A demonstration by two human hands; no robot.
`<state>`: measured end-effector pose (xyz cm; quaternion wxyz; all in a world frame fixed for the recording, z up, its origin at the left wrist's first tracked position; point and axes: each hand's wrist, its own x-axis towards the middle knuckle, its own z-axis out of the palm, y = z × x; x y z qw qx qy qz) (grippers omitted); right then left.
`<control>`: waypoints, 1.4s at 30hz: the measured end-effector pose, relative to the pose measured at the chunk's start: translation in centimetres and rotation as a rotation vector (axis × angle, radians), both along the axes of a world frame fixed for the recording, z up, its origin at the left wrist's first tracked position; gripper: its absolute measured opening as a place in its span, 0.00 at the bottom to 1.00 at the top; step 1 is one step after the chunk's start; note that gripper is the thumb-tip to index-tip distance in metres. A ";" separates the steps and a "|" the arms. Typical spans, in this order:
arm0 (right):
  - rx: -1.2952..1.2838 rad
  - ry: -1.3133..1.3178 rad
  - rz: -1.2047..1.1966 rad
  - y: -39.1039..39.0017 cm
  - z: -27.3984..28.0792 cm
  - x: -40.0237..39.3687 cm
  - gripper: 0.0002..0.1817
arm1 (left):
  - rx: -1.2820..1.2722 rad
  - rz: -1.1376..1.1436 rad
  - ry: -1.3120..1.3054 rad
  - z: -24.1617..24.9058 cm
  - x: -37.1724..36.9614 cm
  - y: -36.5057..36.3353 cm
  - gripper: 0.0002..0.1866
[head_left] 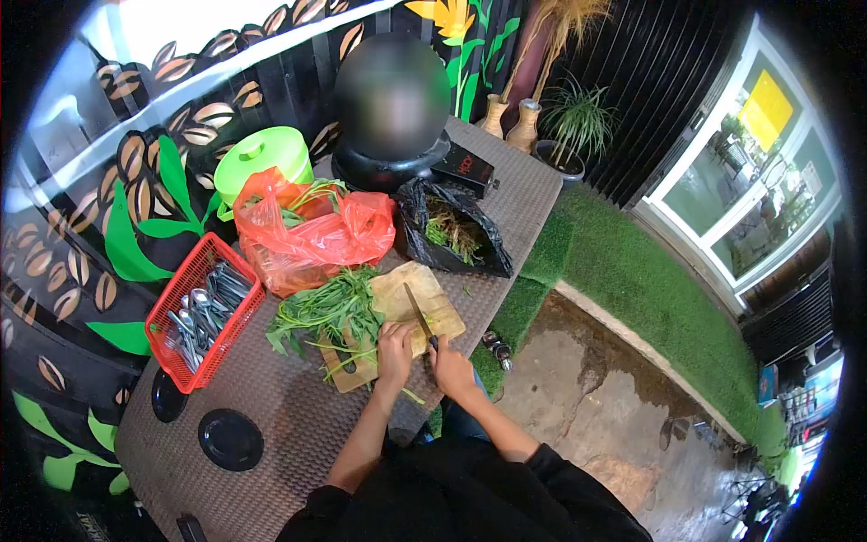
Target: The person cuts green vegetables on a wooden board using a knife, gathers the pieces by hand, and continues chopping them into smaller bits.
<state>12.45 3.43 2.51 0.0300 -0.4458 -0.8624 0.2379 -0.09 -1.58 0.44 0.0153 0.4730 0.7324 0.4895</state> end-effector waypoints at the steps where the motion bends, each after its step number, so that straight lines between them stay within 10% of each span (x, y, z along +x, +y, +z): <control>1: 0.007 0.058 0.037 0.5 -0.1 0.0 0.20 | 0.002 0.000 0.001 -0.1 0.0 0.2 0.07; 42: 0.039 -0.083 -0.006 -0.5 0.2 -0.8 0.18 | 0.013 -0.041 -0.082 0.4 0.5 -0.5 0.10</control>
